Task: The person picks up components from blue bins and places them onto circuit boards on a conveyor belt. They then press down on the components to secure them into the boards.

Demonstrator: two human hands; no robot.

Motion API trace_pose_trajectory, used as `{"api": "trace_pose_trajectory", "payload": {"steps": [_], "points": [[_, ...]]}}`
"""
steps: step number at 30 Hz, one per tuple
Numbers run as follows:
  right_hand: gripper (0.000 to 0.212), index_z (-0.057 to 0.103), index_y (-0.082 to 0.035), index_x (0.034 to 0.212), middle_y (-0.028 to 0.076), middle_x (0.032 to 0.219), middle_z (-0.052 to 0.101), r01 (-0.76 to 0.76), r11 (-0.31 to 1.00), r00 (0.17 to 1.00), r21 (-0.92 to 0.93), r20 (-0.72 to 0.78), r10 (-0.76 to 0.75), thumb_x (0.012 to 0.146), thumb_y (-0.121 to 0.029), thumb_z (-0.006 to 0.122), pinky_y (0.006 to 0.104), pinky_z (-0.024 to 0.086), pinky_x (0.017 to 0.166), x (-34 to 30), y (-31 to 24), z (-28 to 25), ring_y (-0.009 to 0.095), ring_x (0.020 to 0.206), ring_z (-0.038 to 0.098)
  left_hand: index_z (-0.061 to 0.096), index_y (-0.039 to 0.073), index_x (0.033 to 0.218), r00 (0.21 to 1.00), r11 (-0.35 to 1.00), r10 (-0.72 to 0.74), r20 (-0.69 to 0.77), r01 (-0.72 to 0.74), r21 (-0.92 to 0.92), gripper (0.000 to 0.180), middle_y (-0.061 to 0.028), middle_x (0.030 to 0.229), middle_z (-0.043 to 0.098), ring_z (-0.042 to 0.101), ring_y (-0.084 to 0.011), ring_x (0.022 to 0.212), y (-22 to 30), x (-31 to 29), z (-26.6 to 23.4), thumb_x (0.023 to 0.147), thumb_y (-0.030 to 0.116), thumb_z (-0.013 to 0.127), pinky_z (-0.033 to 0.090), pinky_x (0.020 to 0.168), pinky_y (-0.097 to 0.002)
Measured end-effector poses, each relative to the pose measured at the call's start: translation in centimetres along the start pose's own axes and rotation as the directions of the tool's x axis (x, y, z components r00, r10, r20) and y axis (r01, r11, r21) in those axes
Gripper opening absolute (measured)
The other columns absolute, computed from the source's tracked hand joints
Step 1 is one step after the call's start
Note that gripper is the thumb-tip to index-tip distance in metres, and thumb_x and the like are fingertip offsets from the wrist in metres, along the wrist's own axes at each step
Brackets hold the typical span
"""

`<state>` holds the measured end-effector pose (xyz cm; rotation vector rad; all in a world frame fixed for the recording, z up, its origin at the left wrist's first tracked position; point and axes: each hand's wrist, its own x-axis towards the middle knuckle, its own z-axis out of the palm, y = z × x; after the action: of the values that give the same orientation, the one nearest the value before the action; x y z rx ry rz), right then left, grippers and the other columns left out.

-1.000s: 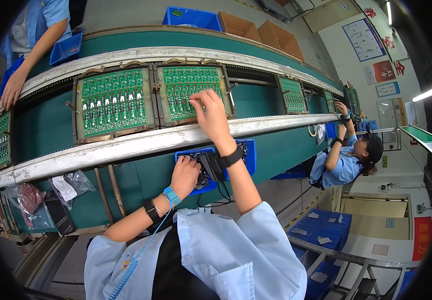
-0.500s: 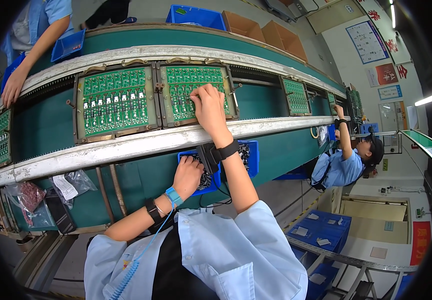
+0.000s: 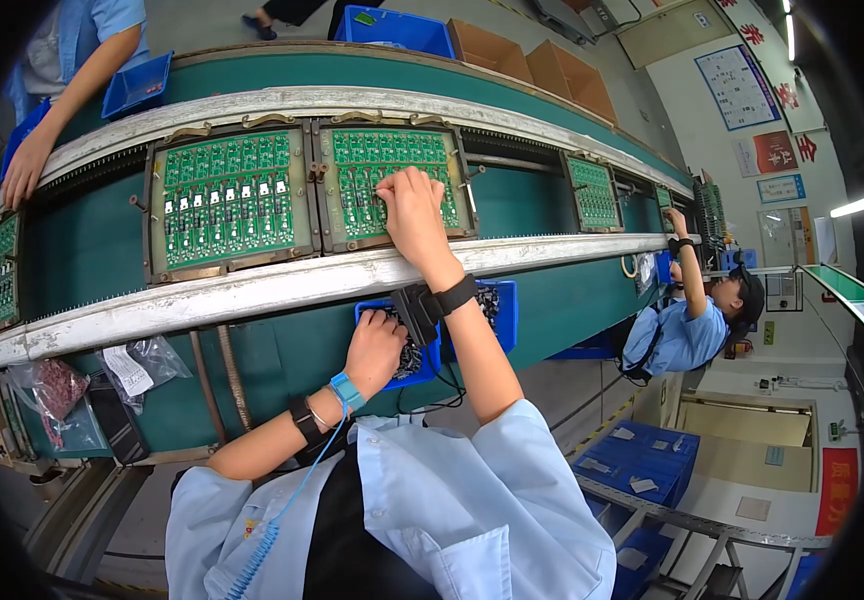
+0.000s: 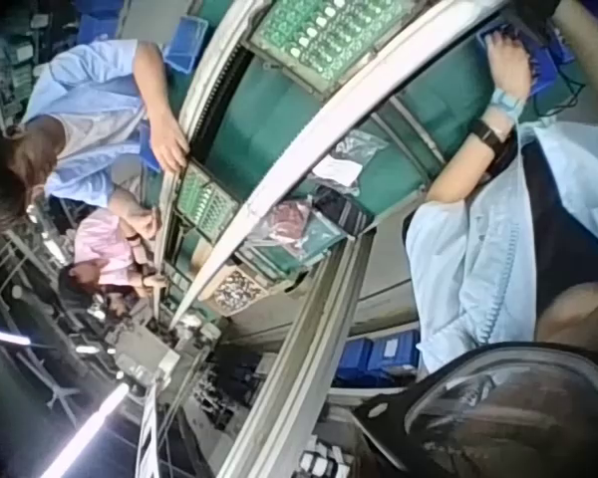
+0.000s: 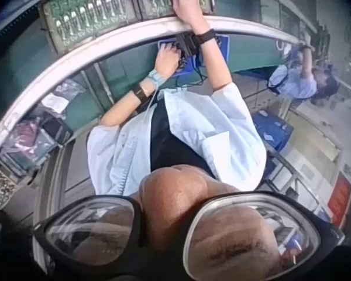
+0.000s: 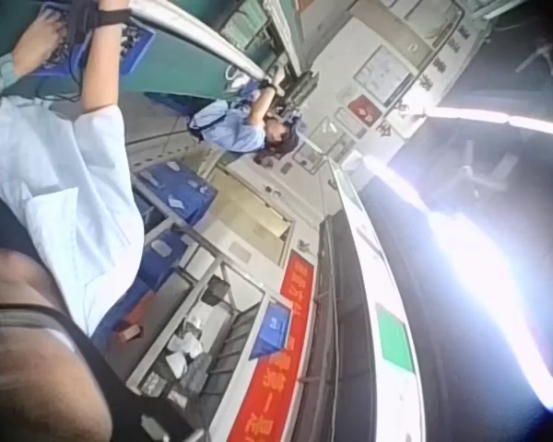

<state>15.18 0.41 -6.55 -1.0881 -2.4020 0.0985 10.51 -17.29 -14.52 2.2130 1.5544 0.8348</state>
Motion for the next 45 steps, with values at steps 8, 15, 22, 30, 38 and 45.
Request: {"api": "trace_pose_trajectory", "payload": {"steps": [8, 15, 22, 30, 38, 45], "points": [[0.005, 0.059, -0.005, 0.09, 0.009, 0.088, 0.055, 0.05, 0.998, 0.998, -0.025, -0.024, -0.051, 0.086, -0.006, 0.061, 0.0388, 0.036, 0.083, 0.0, -0.3, -0.1, 0.027, 0.089, 0.052, 0.065, 0.006, 0.076, 1.0, 0.999, -0.007, 0.017, 0.007, 0.041, 0.006, -0.0082, 0.08, 0.062, 0.054, -0.025, 0.089, 0.2, 0.1, 0.2, 0.076, 0.012, 0.065, 0.04, 0.087, -0.0368], [0.005, 0.06, -0.004, 0.088, 0.008, 0.085, 0.055, 0.149, 0.947, 0.989, -0.285, 0.037, -0.144, 0.085, -0.006, 0.062, 0.0401, 0.038, 0.082, 0.5, -1.2, -1.0, 0.026, 0.087, 0.054, 0.064, 0.006, 0.077, 1.0, 0.999, 0.005, 0.03, -0.007, 0.045, 0.007, -0.0089, 0.083, 0.063, 0.054, -0.0255, 0.089, 0.4, 0.2, 0.5, 0.076, 0.013, 0.066, 0.04, 0.086, -0.0372], [0.004, 0.065, -0.004, 0.085, 0.008, 0.084, 0.058, 0.227, 0.92, 0.973, -0.318, 0.119, -0.199, 0.082, -0.006, 0.064, 0.0395, 0.038, 0.083, 1.1, -0.9, -1.9, 0.026, 0.086, 0.055, 0.064, 0.006, 0.078, 1.0, 0.998, 0.011, 0.013, -0.012, 0.054, 0.008, -0.009, 0.083, 0.063, 0.055, -0.0257, 0.089, 0.6, 0.3, 0.4, 0.076, 0.014, 0.066, 0.04, 0.085, -0.0372], [0.007, 0.071, -0.005, 0.078, 0.007, 0.079, 0.061, 0.154, 0.982, 0.987, -0.107, 0.058, -0.149, 0.075, -0.004, 0.065, 0.0375, 0.036, 0.084, 1.4, -0.4, -3.3, 0.023, 0.087, 0.058, 0.065, 0.006, 0.077, 1.0, 0.999, 0.01, 0.011, -0.01, 0.038, 0.007, -0.009, 0.082, 0.062, 0.055, -0.0255, 0.088, 1.3, 0.5, 0.3, 0.076, 0.013, 0.067, 0.04, 0.085, -0.0371], [0.004, 0.069, -0.005, 0.078, 0.006, 0.078, 0.059, 0.176, 0.977, 0.984, -0.122, 0.021, -0.175, 0.08, -0.009, 0.067, 0.0393, 0.038, 0.086, 1.1, 0.4, -3.0, 0.023, 0.083, 0.057, 0.066, 0.007, 0.076, 1.0, 0.999, 0.006, 0.013, -0.006, 0.035, 0.006, -0.0085, 0.08, 0.062, 0.055, -0.025, 0.087, 1.8, 1.0, 0.1, 0.076, 0.013, 0.067, 0.04, 0.084, -0.037], [0.007, 0.062, -0.006, 0.072, 0.005, 0.075, 0.054, 0.329, 0.913, 0.94, -0.241, -0.006, -0.341, 0.076, -0.007, 0.068, 0.0395, 0.039, 0.085, 0.9, 0.8, -2.4, 0.021, 0.081, 0.056, 0.066, 0.007, 0.077, 1.0, 0.999, 0.011, 0.013, -0.012, 0.046, 0.007, -0.0077, 0.079, 0.062, 0.054, -0.0244, 0.086, 1.5, 1.4, 0.5, 0.076, 0.013, 0.066, 0.04, 0.082, -0.0369]]}}
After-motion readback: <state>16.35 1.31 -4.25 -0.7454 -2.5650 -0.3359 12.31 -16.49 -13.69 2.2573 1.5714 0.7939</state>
